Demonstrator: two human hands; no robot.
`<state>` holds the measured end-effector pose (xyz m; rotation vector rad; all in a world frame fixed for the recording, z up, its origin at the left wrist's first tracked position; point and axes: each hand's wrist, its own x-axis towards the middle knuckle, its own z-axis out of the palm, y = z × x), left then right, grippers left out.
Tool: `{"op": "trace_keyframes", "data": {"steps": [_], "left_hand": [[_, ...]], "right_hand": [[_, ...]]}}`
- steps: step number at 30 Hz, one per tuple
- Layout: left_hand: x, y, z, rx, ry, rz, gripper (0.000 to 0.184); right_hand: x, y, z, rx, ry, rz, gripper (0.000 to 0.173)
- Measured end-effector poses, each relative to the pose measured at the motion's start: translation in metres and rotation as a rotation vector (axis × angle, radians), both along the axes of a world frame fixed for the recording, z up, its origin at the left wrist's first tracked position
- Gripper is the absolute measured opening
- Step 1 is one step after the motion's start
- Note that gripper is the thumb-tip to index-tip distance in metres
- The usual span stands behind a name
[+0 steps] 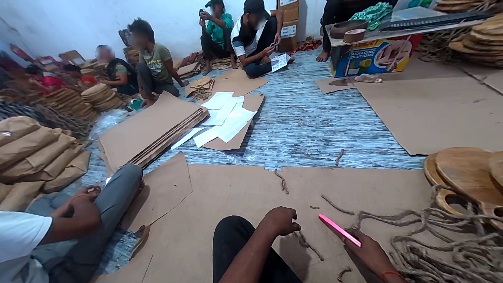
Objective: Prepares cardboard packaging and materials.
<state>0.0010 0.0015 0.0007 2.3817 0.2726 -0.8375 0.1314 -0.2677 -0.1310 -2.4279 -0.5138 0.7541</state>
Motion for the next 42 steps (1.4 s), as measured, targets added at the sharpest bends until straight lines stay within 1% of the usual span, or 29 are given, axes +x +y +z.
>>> {"op": "trace_keyframes", "data": {"steps": [10,18,27,34,39,42], "left_hand": [[0.001,0.0,0.001,0.004,0.019,-0.001,0.047],[0.0,0.0,-0.001,0.001,0.001,-0.001,0.047],[0.0,0.0,-0.001,0.002,0.002,-0.005,0.047],[0.001,-0.001,0.003,-0.006,-0.004,0.006,0.047],[-0.005,-0.002,0.01,0.008,0.002,0.022,0.048],[0.0,-0.002,0.011,0.003,0.02,0.009,0.048]], "right_hand": [[0.0,0.0,0.0,-0.006,0.003,-0.008,0.036],[0.001,-0.002,-0.002,0.011,0.009,0.0,0.039],[0.001,-0.002,-0.003,0.007,0.003,-0.006,0.037],[0.002,-0.001,0.004,-0.02,0.014,-0.002,0.038],[-0.01,0.005,0.028,-0.013,0.071,-0.013,0.042],[-0.011,0.003,0.033,-0.007,0.079,-0.028,0.04]]}}
